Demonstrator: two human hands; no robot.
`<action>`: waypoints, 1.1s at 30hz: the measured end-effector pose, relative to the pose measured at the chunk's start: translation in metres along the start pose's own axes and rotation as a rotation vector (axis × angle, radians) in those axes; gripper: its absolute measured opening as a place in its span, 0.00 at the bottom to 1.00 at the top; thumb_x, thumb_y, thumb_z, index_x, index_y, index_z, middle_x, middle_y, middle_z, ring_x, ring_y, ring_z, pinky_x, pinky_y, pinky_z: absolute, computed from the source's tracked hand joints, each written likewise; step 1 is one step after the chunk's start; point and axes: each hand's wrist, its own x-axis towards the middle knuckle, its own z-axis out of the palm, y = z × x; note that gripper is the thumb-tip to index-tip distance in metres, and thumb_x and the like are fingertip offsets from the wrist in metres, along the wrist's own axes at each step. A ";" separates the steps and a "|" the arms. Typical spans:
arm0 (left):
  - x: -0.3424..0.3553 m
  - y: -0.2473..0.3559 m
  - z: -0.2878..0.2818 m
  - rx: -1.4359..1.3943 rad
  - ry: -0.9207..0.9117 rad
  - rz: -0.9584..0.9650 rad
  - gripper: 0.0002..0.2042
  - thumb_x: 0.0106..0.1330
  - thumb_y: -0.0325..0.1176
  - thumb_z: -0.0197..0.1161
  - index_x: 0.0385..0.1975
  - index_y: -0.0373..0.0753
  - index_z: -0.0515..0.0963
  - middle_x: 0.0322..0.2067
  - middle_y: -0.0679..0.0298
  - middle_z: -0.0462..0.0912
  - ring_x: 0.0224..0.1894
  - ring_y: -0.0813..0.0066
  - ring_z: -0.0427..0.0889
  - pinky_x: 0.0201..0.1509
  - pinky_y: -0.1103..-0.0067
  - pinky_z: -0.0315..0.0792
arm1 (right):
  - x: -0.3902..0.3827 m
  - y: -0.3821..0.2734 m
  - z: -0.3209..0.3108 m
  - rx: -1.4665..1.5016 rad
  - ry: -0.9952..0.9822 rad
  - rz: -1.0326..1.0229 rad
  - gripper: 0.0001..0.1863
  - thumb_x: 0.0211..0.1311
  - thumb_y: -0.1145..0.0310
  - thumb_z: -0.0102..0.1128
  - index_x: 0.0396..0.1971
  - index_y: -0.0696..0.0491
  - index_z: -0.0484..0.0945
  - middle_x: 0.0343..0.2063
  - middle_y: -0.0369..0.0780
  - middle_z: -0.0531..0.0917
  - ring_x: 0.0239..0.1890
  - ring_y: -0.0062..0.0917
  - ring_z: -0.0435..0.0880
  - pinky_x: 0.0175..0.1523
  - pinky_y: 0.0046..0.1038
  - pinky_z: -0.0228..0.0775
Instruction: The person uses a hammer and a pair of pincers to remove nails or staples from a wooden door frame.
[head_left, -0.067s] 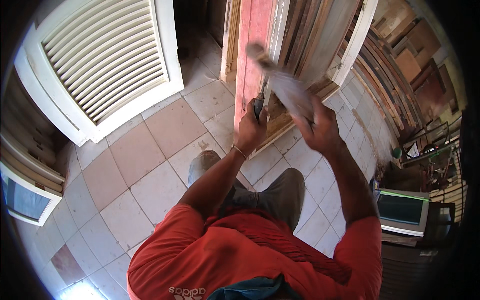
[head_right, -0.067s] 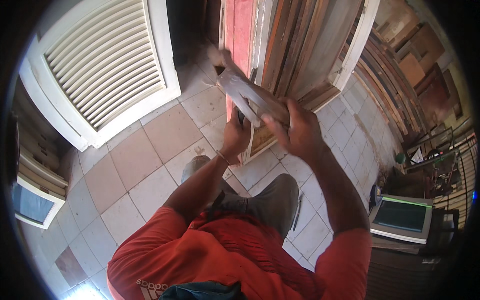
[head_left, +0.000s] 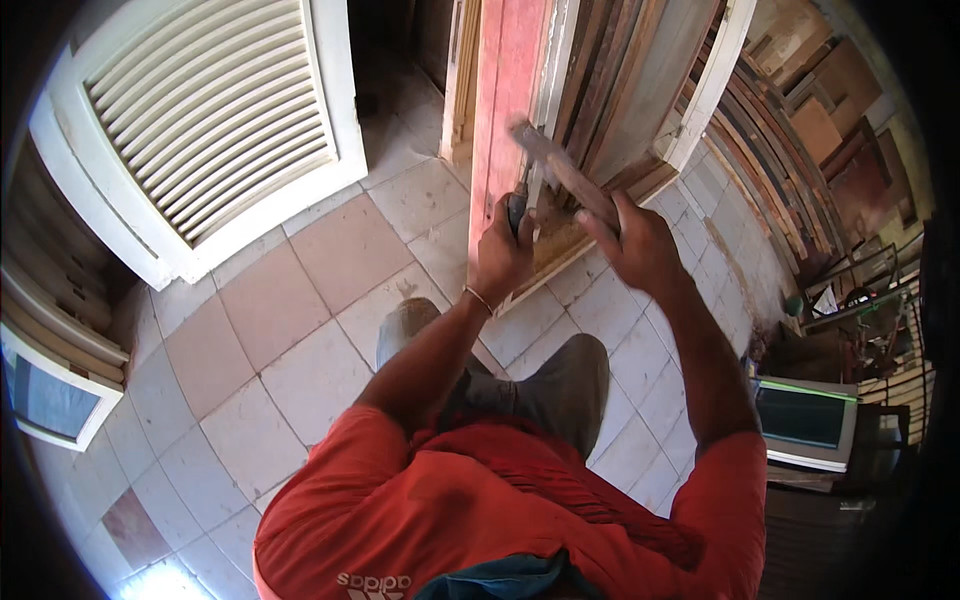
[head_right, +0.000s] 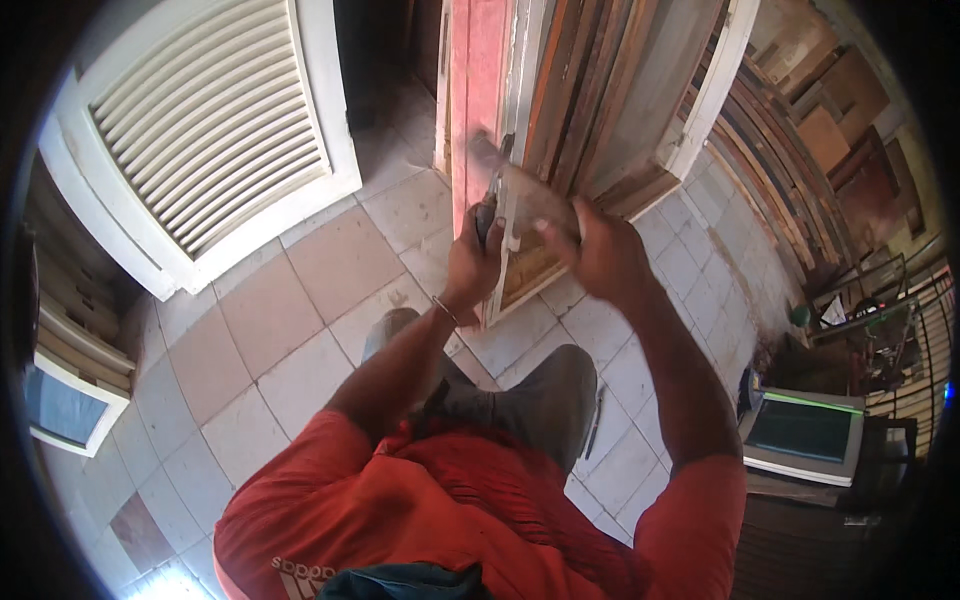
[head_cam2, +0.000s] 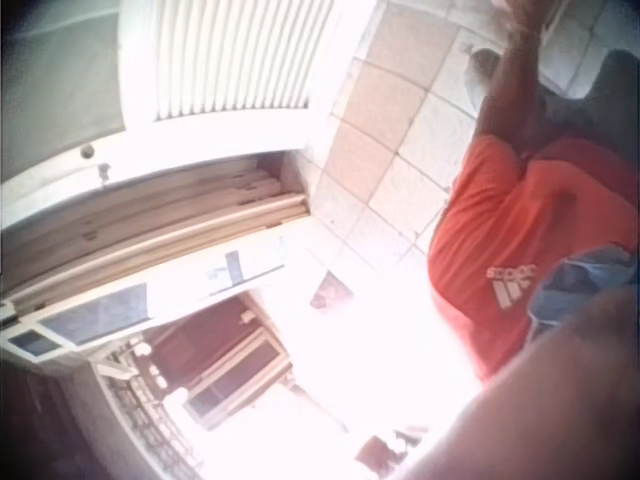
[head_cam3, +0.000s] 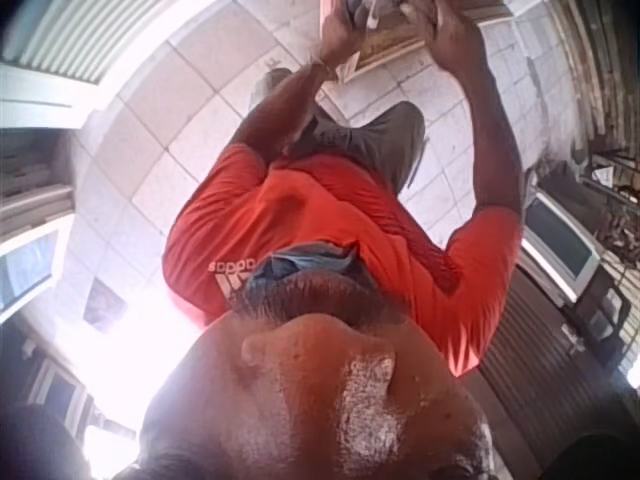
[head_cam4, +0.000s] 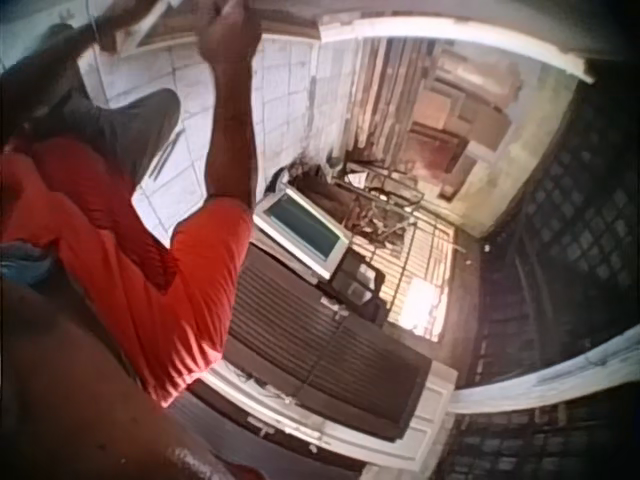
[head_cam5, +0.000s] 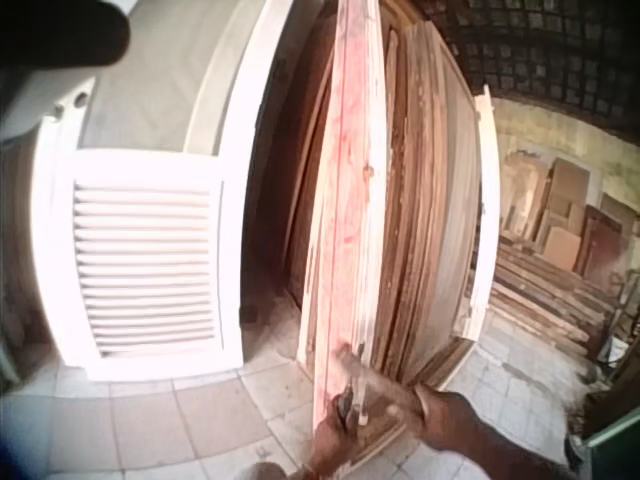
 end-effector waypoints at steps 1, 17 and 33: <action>0.011 0.001 -0.003 0.005 -0.014 -0.005 0.20 0.74 0.41 0.54 0.60 0.40 0.66 0.37 0.46 0.84 0.39 0.45 0.84 0.42 0.59 0.75 | 0.017 0.002 -0.004 -0.033 -0.087 0.101 0.27 0.68 0.48 0.59 0.43 0.63 0.76 0.28 0.57 0.83 0.35 0.55 0.83 0.39 0.46 0.73; 0.014 -0.021 -0.009 0.013 -0.001 0.026 0.20 0.73 0.43 0.56 0.59 0.40 0.67 0.31 0.45 0.84 0.35 0.43 0.84 0.38 0.56 0.76 | 0.016 -0.029 -0.009 0.244 0.122 0.007 0.25 0.69 0.49 0.59 0.41 0.61 0.77 0.26 0.51 0.83 0.30 0.44 0.84 0.36 0.38 0.74; 0.017 -0.021 -0.022 0.057 -0.035 -0.047 0.20 0.73 0.47 0.55 0.56 0.41 0.68 0.33 0.40 0.83 0.39 0.36 0.82 0.41 0.53 0.75 | 0.007 -0.061 -0.031 0.684 0.210 0.221 0.25 0.71 0.47 0.56 0.36 0.59 0.77 0.20 0.39 0.77 0.23 0.24 0.75 0.32 0.28 0.70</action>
